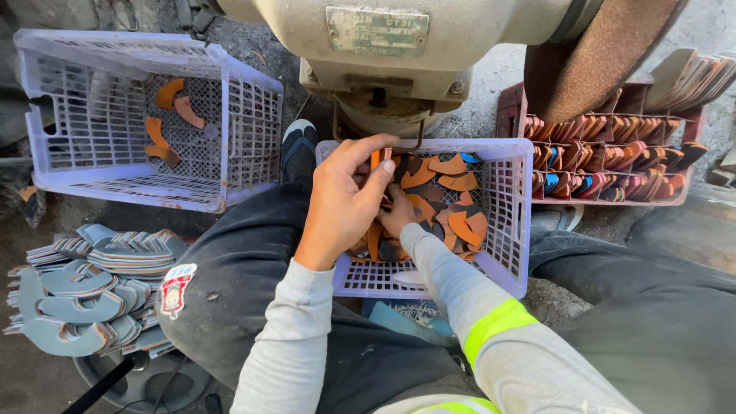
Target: The person sits on the floor and sorts orange sandal straps from a white basket, placing them into a red tray. They occasionally pick up and inspect the straps before arranging them.
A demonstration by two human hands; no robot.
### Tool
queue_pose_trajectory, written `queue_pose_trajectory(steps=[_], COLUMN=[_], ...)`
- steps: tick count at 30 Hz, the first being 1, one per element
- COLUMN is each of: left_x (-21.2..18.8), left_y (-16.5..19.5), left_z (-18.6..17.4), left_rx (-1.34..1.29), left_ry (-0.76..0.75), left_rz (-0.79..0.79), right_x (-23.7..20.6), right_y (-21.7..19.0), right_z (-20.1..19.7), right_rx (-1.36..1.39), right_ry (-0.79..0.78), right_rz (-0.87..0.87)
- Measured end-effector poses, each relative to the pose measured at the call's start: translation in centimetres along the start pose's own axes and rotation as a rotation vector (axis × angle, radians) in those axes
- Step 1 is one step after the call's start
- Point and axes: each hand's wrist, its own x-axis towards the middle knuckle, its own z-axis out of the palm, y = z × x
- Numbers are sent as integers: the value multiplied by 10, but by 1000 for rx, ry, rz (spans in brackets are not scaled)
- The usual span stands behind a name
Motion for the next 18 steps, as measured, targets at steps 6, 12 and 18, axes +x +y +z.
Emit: queue_pose_trajectory(steps=[6, 12, 18], left_x=[-4, -5, -4], left_y=[-7, -8, -3], left_z=[-6, -10, -12], left_rx=[67, 155, 168], left_ry=[50, 68, 66], left_rz=[41, 44, 126], right_x=[-20, -6, 34], right_y=[46, 52, -3], right_z=[-35, -109, -63], right_rx=[-398, -1120, -452], right_ry=[-269, -753, 9], right_rz=[-328, 16, -307])
